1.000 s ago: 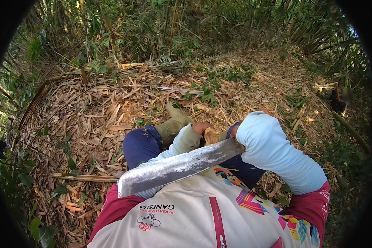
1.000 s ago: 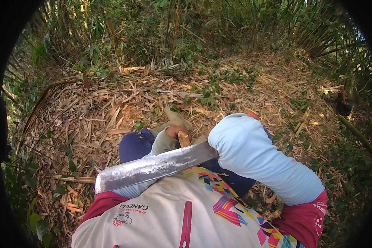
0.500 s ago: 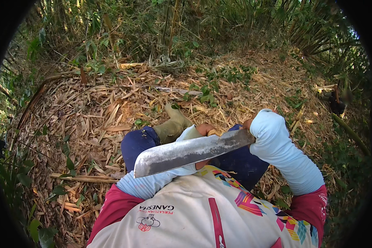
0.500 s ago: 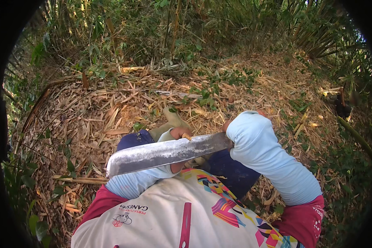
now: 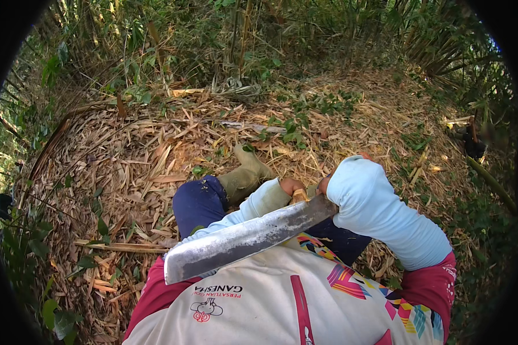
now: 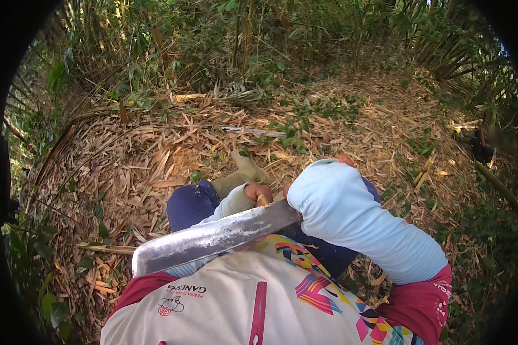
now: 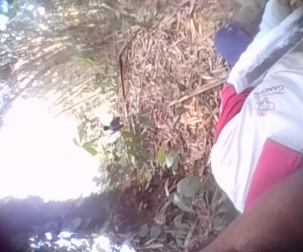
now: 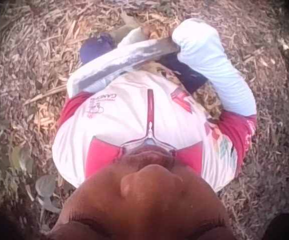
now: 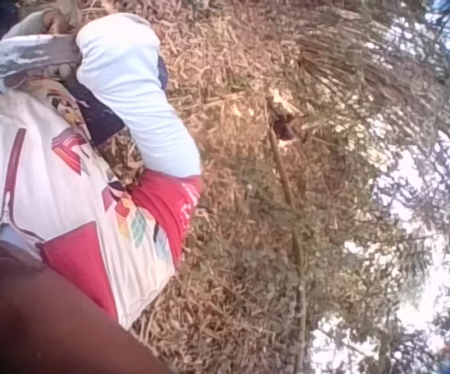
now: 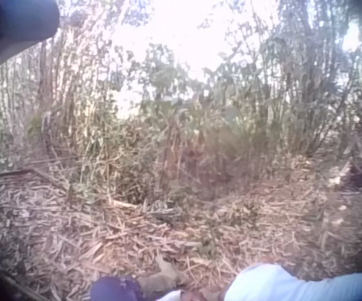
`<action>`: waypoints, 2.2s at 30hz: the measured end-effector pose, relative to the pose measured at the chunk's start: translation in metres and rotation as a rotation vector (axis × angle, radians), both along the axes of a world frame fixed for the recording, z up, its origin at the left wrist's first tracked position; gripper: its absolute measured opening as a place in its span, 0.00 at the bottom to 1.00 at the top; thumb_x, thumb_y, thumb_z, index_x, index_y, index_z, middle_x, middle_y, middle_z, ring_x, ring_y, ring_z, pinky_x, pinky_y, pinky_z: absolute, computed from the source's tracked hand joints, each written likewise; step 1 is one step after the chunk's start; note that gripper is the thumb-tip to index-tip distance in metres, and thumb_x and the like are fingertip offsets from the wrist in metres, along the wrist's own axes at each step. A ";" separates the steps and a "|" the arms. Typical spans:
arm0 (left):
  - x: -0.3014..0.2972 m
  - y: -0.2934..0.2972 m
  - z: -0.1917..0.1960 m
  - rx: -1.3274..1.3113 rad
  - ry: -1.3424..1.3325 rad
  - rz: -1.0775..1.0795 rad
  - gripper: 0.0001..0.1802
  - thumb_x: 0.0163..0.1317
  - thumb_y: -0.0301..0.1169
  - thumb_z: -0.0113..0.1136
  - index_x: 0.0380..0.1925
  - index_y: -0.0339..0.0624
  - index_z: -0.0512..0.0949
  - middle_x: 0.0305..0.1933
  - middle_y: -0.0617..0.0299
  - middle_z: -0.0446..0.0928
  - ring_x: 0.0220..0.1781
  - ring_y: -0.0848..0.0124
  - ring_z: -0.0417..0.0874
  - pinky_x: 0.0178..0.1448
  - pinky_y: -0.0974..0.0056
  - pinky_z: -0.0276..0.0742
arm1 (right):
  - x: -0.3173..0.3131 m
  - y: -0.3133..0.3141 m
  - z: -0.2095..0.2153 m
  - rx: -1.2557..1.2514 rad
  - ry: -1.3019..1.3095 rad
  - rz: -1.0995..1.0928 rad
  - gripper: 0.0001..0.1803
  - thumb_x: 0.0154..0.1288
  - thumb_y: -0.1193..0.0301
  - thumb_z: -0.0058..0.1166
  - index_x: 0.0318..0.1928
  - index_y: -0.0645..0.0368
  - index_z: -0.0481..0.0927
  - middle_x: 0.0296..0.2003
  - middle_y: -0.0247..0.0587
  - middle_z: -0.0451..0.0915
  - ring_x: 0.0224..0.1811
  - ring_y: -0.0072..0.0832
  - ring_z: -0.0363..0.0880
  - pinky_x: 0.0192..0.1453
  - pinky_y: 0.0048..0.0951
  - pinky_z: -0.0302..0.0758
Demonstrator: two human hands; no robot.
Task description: The person sits on the forest floor and uses a large machete to split a piece of bamboo. They hold the bamboo with one hand and strike it repeatedly with the machete to separate it into thinner strips.
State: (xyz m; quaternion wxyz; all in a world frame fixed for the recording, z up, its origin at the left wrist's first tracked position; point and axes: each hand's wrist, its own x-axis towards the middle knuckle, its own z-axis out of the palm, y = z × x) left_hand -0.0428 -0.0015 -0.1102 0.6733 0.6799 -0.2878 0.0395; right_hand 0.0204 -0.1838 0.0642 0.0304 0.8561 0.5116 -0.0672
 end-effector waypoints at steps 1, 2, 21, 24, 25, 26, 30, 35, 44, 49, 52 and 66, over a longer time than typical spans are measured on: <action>0.000 0.001 -0.002 0.040 -0.013 -0.001 0.14 0.67 0.40 0.54 0.43 0.42 0.76 0.36 0.61 0.79 0.36 0.70 0.80 0.43 0.66 0.77 | 0.002 0.001 -0.001 -0.018 -0.003 0.004 0.18 0.32 0.69 0.63 0.33 0.45 0.85 0.22 0.39 0.79 0.30 0.41 0.81 0.43 0.44 0.74; -0.001 0.001 0.000 0.070 -0.005 -0.004 0.14 0.67 0.40 0.53 0.42 0.42 0.76 0.36 0.60 0.80 0.36 0.69 0.81 0.43 0.66 0.77 | 0.005 0.002 -0.002 -0.033 -0.008 0.007 0.18 0.32 0.69 0.63 0.33 0.45 0.85 0.22 0.39 0.79 0.30 0.41 0.81 0.44 0.44 0.74; -0.030 0.017 0.069 0.001 0.187 0.112 0.14 0.55 0.26 0.64 0.23 0.42 0.65 0.20 0.69 0.61 0.23 0.74 0.60 0.27 0.66 0.59 | 0.102 -0.104 -0.063 0.352 -0.153 -0.749 0.07 0.58 0.75 0.57 0.38 0.62 0.78 0.23 0.48 0.78 0.26 0.39 0.78 0.32 0.37 0.73; -0.023 0.021 0.056 -0.052 0.046 0.169 0.12 0.56 0.23 0.63 0.30 0.42 0.66 0.25 0.66 0.68 0.28 0.75 0.69 0.32 0.67 0.66 | 0.070 -0.077 -0.050 0.504 -0.037 -0.740 0.09 0.55 0.74 0.62 0.36 0.62 0.78 0.23 0.46 0.77 0.23 0.35 0.76 0.31 0.34 0.72; -0.021 0.020 0.053 -0.149 0.099 0.161 0.13 0.56 0.23 0.63 0.32 0.42 0.66 0.27 0.66 0.68 0.30 0.75 0.70 0.34 0.67 0.67 | 0.066 -0.073 -0.052 0.540 -0.021 -0.722 0.10 0.55 0.73 0.62 0.36 0.62 0.78 0.23 0.45 0.77 0.23 0.34 0.76 0.31 0.33 0.71; -0.021 0.017 0.048 -0.255 0.155 0.148 0.13 0.57 0.22 0.62 0.34 0.42 0.65 0.30 0.65 0.69 0.32 0.75 0.70 0.36 0.67 0.67 | 0.061 -0.074 -0.054 0.567 -0.008 -0.709 0.10 0.54 0.73 0.63 0.36 0.62 0.78 0.23 0.45 0.77 0.23 0.33 0.75 0.31 0.33 0.71; -0.016 0.016 0.042 -0.399 0.133 0.141 0.19 0.59 0.31 0.64 0.43 0.45 0.64 0.32 0.61 0.71 0.33 0.73 0.71 0.40 0.69 0.68 | 0.051 -0.075 -0.062 0.630 0.040 -0.678 0.11 0.52 0.73 0.65 0.34 0.62 0.77 0.22 0.43 0.76 0.24 0.31 0.75 0.30 0.31 0.71; -0.009 0.025 0.043 -0.208 -0.083 0.338 0.17 0.61 0.30 0.63 0.47 0.40 0.69 0.36 0.57 0.73 0.41 0.70 0.76 0.46 0.67 0.71 | 0.046 -0.073 -0.069 0.649 0.083 -0.623 0.10 0.53 0.75 0.65 0.32 0.61 0.77 0.23 0.38 0.76 0.24 0.24 0.73 0.30 0.27 0.70; -0.021 0.022 0.054 -0.464 0.215 0.474 0.23 0.61 0.32 0.65 0.53 0.34 0.71 0.43 0.60 0.75 0.45 0.70 0.80 0.54 0.65 0.76 | 0.031 -0.051 -0.056 0.681 0.210 -0.582 0.12 0.52 0.73 0.67 0.34 0.63 0.78 0.23 0.38 0.77 0.24 0.25 0.74 0.30 0.28 0.71; -0.019 0.029 0.052 -0.417 0.122 0.405 0.24 0.63 0.36 0.62 0.54 0.35 0.70 0.46 0.59 0.73 0.45 0.73 0.75 0.51 0.69 0.71 | 0.020 -0.040 -0.041 0.673 0.184 -0.474 0.12 0.51 0.73 0.68 0.34 0.62 0.78 0.22 0.40 0.77 0.24 0.26 0.74 0.31 0.28 0.72; -0.014 0.035 0.046 -0.389 -0.029 0.374 0.25 0.63 0.33 0.61 0.57 0.37 0.67 0.49 0.61 0.71 0.46 0.75 0.72 0.51 0.69 0.70 | 0.015 -0.035 -0.035 0.633 0.153 -0.362 0.13 0.49 0.73 0.68 0.35 0.62 0.79 0.25 0.42 0.79 0.25 0.29 0.77 0.32 0.29 0.73; 0.003 0.009 0.017 -0.269 -0.120 0.386 0.18 0.64 0.39 0.61 0.45 0.39 0.71 0.33 0.66 0.67 0.30 0.77 0.66 0.34 0.70 0.63 | 0.001 0.013 -0.008 0.066 -0.061 -0.002 0.14 0.37 0.69 0.60 0.32 0.49 0.82 0.23 0.39 0.80 0.32 0.41 0.81 0.42 0.44 0.71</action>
